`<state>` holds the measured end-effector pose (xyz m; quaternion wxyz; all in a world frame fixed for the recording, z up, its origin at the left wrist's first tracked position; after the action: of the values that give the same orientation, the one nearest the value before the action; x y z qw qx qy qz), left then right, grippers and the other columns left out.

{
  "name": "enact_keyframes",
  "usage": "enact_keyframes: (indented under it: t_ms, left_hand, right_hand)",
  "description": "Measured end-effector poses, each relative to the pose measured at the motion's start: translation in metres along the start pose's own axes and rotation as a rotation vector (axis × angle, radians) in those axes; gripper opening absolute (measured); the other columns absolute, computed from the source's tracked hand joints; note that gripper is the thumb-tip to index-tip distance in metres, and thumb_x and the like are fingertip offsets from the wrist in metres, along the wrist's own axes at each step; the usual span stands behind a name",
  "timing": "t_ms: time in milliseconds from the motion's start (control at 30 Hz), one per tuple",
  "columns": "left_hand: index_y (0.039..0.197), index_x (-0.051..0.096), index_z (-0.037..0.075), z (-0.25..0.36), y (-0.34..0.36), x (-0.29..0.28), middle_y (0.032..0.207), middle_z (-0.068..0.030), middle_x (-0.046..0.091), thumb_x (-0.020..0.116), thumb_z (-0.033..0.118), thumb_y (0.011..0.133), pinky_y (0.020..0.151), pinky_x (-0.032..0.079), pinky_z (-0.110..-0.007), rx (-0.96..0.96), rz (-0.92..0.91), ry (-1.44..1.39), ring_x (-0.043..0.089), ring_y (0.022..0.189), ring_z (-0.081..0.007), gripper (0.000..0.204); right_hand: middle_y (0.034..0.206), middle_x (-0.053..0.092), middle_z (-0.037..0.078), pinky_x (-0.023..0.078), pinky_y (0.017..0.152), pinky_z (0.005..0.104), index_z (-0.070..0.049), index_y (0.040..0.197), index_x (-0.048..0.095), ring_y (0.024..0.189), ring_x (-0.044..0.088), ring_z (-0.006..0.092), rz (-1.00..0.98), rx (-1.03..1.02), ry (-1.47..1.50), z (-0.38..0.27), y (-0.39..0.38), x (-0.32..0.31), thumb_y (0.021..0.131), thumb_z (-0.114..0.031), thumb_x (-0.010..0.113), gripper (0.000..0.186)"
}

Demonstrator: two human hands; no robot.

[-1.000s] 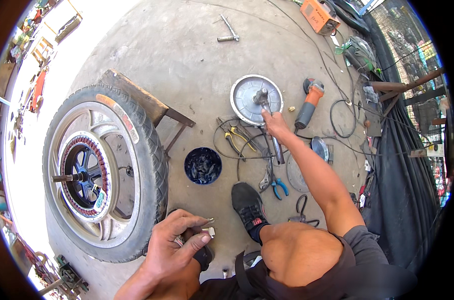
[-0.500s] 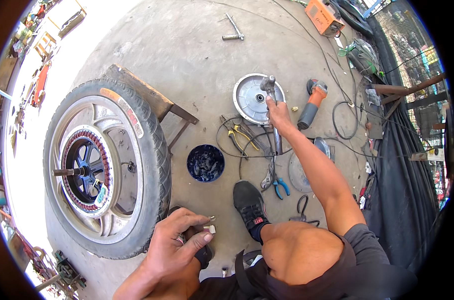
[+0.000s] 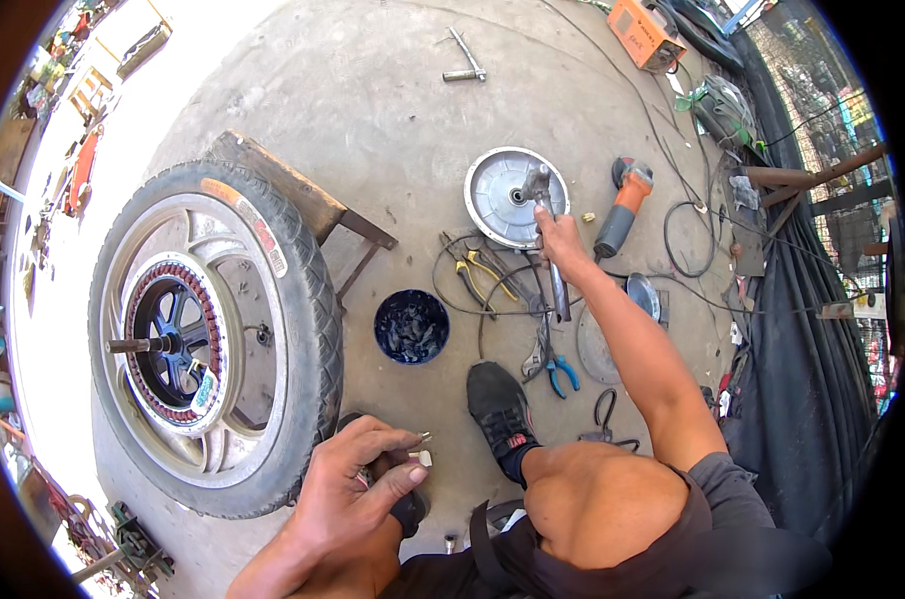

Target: The person applies grease to a wheel bearing, places it into a hub cover, and uses shears to press a seal into the bearing. The person then places the bearing into the wheel hub.

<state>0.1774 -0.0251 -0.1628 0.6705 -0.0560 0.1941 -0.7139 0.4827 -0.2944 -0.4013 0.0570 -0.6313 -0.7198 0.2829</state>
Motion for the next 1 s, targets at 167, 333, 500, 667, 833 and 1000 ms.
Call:
enact_keyframes:
  t_ms: [167, 333, 500, 667, 833, 1000]
  left_hand:
    - [0.104, 0.068, -0.004, 0.004, 0.002, 0.001, 0.088, -0.0094, 0.064, 0.077, 0.010, 0.084, 0.064, 0.046, -0.026, 0.020, 0.005, -0.001, 0.058, 0.068, -0.0120, 0.026]
    - [0.104, 0.069, -0.004, 0.000, 0.002, 0.003, 0.088, -0.0097, 0.064, 0.077, 0.010, 0.084, 0.064, 0.046, -0.026, -0.013, -0.024, -0.008, 0.058, 0.068, -0.0121, 0.026]
    - [0.104, 0.069, -0.004, 0.000, 0.002, 0.002, 0.089, -0.0098, 0.065, 0.077, 0.010, 0.084, 0.063, 0.047, -0.026, -0.008, -0.022, 0.013, 0.059, 0.069, -0.0123, 0.026]
    - [0.104, 0.068, -0.004, 0.001, 0.002, 0.003, 0.089, -0.0098, 0.065, 0.078, 0.010, 0.084, 0.064, 0.047, -0.026, 0.006, -0.022, 0.015, 0.059, 0.070, -0.0127, 0.026]
    - [0.104, 0.068, -0.004, -0.002, -0.001, 0.002, 0.089, -0.0101, 0.065, 0.077, 0.010, 0.084, 0.063, 0.047, -0.026, -0.008, -0.027, -0.013, 0.059, 0.069, -0.0126, 0.025]
    - [0.104, 0.068, -0.003, -0.002, -0.002, -0.002, 0.089, -0.0107, 0.064, 0.077, 0.009, 0.085, 0.063, 0.047, -0.026, 0.028, -0.014, 0.003, 0.061, 0.067, -0.0128, 0.025]
  right_hand:
    - [0.053, 0.050, 0.004, 0.040, 0.038, 0.0359, -0.004, 0.065, 0.052, 0.039, 0.049, 0.0173, 0.059, -0.110, -0.032, 0.000, 0.006, 0.003, 0.099, -0.044, 0.056, 0.052]
    - [0.055, 0.053, 0.007, 0.043, 0.041, 0.0388, 0.001, 0.069, 0.056, 0.041, 0.051, 0.0198, 0.101, -0.019, -0.153, 0.003, 0.022, -0.004, 0.098, -0.046, 0.056, 0.055]
    - [0.056, 0.047, 0.001, 0.039, 0.037, 0.0328, -0.006, 0.074, 0.050, 0.041, 0.045, 0.0132, 0.010, 0.004, -0.230, 0.022, 0.029, -0.005, 0.098, -0.047, 0.055, 0.048]
    - [0.058, 0.046, 0.001, 0.038, 0.037, 0.0325, -0.006, 0.078, 0.050, 0.041, 0.043, 0.0126, -0.020, 0.055, -0.164, 0.014, 0.014, 0.001, 0.098, -0.048, 0.056, 0.047]
    - [0.052, 0.047, 0.002, 0.038, 0.037, 0.0351, -0.005, 0.064, 0.051, 0.041, 0.048, 0.0151, 0.047, 0.015, 0.001, 0.005, -0.007, -0.006, 0.097, -0.044, 0.059, 0.051]
    - [0.055, 0.051, 0.005, 0.040, 0.042, 0.0353, -0.004, 0.066, 0.052, 0.043, 0.050, 0.0164, -0.068, -0.005, -0.246, 0.018, -0.089, -0.020, 0.095, -0.038, 0.062, 0.046]
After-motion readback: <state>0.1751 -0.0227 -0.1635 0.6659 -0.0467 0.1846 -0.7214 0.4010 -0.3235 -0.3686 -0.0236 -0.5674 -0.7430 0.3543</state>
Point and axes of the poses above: each hand's wrist, its own y-axis towards the middle knuckle, its own x-axis out of the palm, z = x × y, the point moved 5 cm from there along y, towards the middle knuckle
